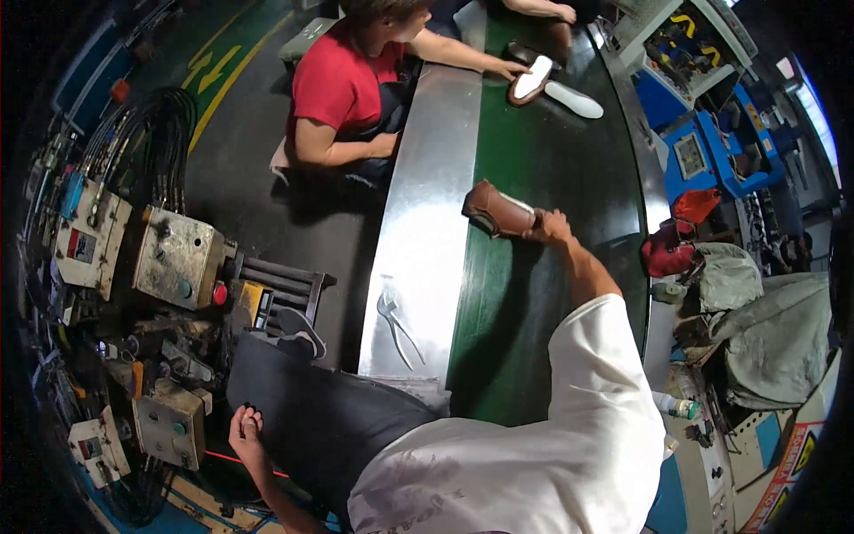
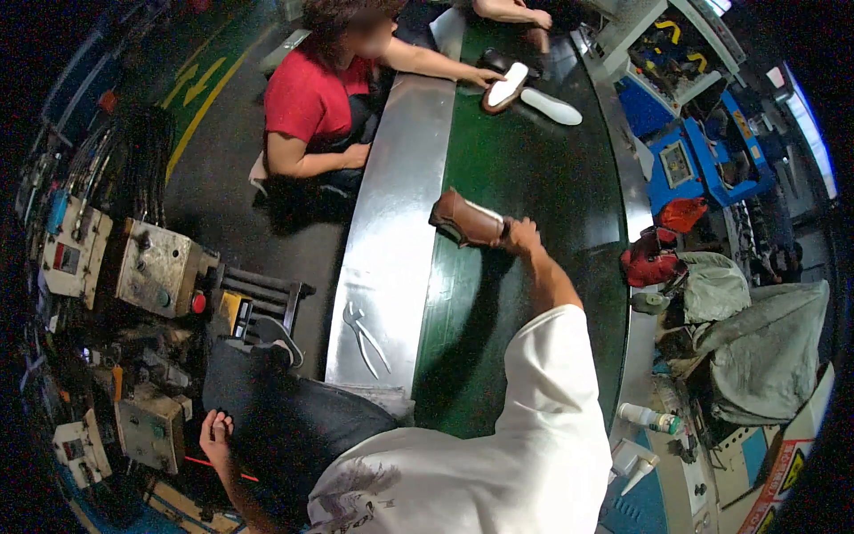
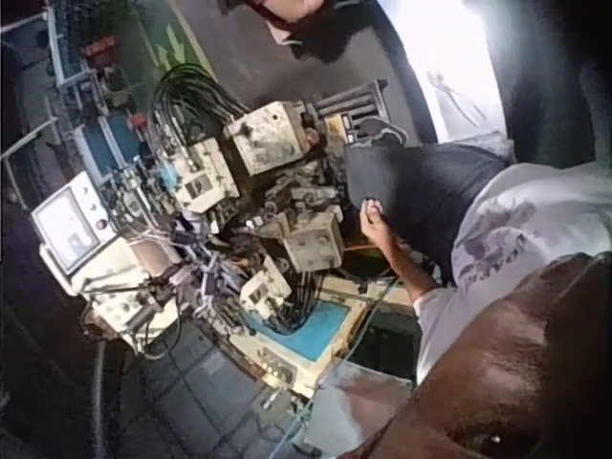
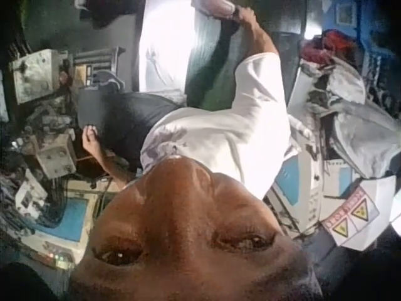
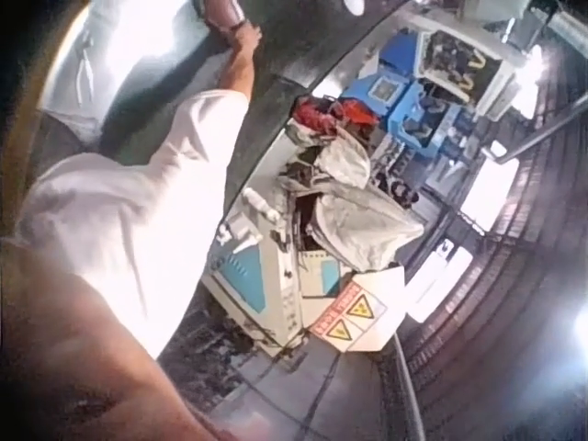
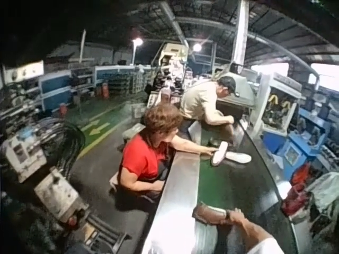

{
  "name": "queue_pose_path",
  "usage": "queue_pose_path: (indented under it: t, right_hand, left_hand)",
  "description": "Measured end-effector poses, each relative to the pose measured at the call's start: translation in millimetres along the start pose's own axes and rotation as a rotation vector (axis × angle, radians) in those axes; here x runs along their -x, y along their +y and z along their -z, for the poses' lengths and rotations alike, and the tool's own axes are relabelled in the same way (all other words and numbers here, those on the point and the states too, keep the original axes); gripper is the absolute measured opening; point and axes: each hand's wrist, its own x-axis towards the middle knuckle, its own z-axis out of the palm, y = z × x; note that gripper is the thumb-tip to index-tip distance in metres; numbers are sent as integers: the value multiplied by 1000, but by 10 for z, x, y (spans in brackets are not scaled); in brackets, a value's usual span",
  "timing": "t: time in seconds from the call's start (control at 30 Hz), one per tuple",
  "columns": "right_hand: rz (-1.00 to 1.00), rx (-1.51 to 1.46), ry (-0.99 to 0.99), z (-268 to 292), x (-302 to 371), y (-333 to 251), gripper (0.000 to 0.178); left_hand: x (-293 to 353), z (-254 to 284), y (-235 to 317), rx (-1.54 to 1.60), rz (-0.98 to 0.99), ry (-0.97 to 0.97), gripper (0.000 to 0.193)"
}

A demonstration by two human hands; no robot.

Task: Assembling shoe components and operating a lasting machine on a production line.

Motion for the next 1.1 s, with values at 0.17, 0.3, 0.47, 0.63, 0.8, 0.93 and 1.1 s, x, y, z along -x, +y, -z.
queue_pose_path:
  t: [0.17, 0.3, 0.47, 0.63, 0.8, 0.93, 1.1]
  right_hand:
    - [2, -271, 169, -543, 532, 645, 98]
    - [-55, -372, 243, -912, 1127, 112, 98]
    - [-84, -887, 384, -1112, 1618, -469, 70]
    - [-214, -1686, -247, -864, 2416, -989, 56]
    - [353, -1081, 108, -350, 3251, -1748, 82]
    - [432, -1189, -194, 275, 3656, -2881, 101]
    - [493, -1589, -873, -21, 3833, -3956, 87]
  left_hand:
    - [-388, -741, 158, 51, -33, -222, 38]
    - [-322, -1043, 365, 71, -84, -262, 38]
    - [-253, -1352, 356, 115, -75, -418, 36]
    - [-178, -1829, 372, 217, -20, -507, 41]
    - [-166, -2612, 1057, 588, 345, -662, 56]
    - [-609, -2517, 763, 906, 432, -401, 53]
    - [-743, -1376, 550, 792, 143, -419, 63]
